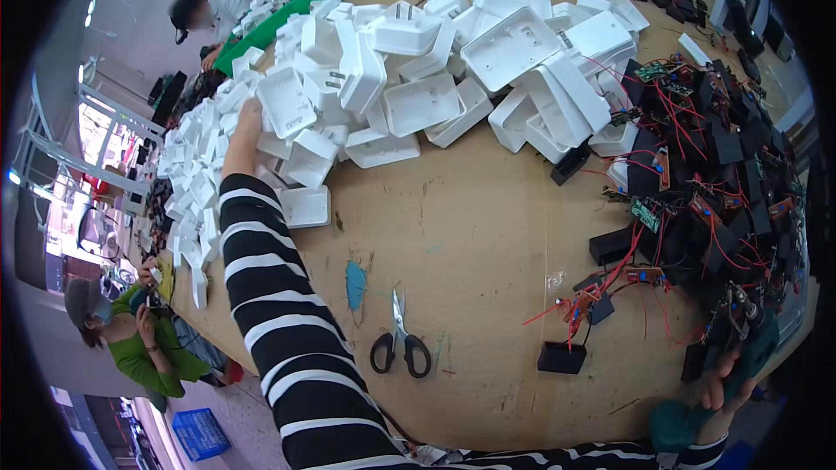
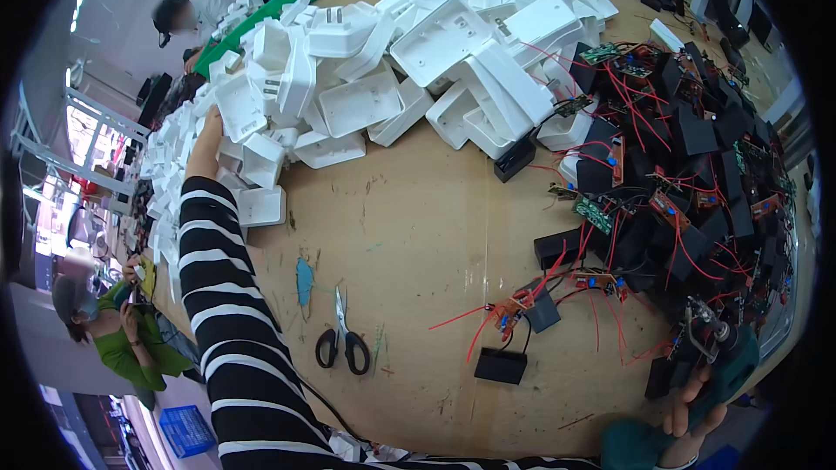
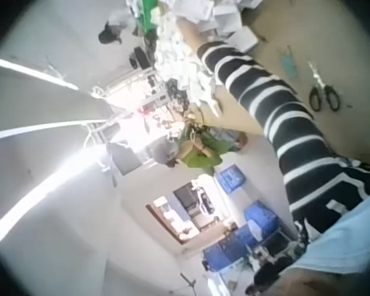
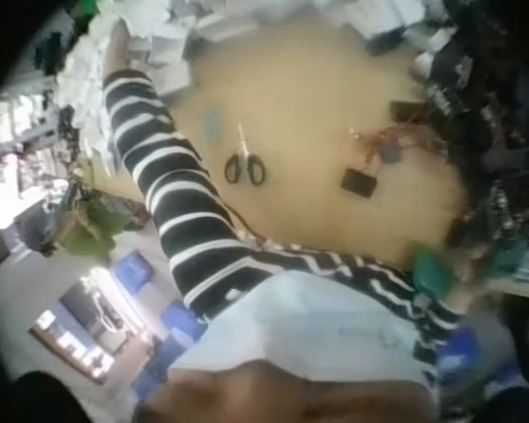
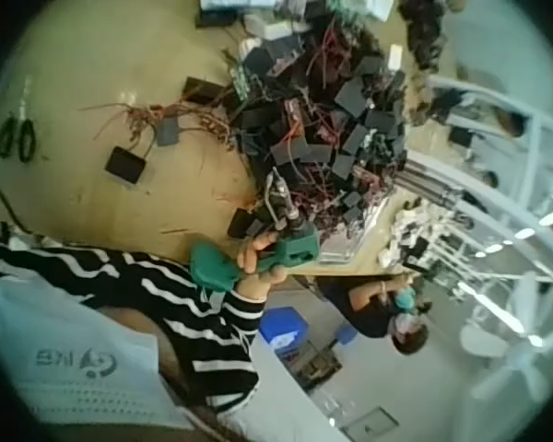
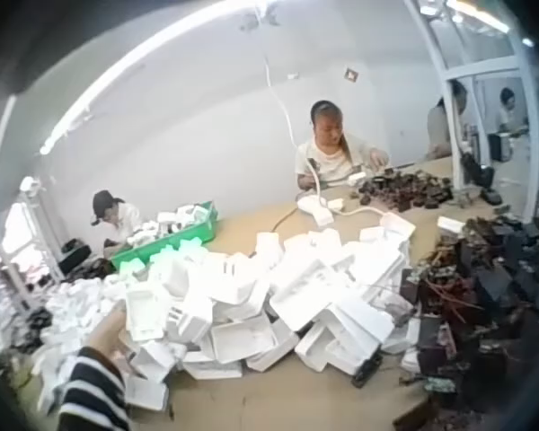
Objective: Soldering wires and electronic components into plastic housings at a manual workstation.
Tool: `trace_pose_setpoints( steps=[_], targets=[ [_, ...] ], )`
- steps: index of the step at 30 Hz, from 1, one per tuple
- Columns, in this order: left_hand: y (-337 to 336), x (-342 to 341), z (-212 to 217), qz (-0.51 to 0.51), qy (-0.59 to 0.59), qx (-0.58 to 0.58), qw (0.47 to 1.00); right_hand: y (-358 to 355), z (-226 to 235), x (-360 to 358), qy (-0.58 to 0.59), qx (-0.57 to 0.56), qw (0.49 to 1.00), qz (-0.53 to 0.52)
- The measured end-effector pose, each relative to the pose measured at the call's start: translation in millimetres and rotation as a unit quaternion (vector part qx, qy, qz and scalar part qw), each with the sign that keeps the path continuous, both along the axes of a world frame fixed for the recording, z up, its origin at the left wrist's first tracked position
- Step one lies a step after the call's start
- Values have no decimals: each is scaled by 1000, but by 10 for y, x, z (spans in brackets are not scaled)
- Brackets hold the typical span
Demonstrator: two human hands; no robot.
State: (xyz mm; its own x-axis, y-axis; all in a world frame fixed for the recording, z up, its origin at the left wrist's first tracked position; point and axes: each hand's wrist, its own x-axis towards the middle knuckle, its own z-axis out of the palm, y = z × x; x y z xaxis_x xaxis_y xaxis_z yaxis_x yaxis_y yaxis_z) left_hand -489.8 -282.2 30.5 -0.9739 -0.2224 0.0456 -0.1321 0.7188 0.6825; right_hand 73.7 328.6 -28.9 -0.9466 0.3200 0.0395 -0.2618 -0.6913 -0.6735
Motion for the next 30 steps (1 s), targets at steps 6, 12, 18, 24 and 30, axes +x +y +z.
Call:
trace_pose_setpoints(
  steps=[6,12,18,24,30],
  targets=[
    [701,766,469,-22,-136,92,986,415,8,209,13,50,997,61],
    [1369,1224,-1,-199,-82,138,967,169,179,175,23,27,996,82],
    [2097,1860,58,-210,-43,-80,973,259,199,308,35,50,993,105],
    [2224,2299,200,-224,14,-89,970,319,121,258,60,31,985,162],
    [1771,2430,488,-230,217,-28,948,170,183,119,26,47,990,130]
  ],
)
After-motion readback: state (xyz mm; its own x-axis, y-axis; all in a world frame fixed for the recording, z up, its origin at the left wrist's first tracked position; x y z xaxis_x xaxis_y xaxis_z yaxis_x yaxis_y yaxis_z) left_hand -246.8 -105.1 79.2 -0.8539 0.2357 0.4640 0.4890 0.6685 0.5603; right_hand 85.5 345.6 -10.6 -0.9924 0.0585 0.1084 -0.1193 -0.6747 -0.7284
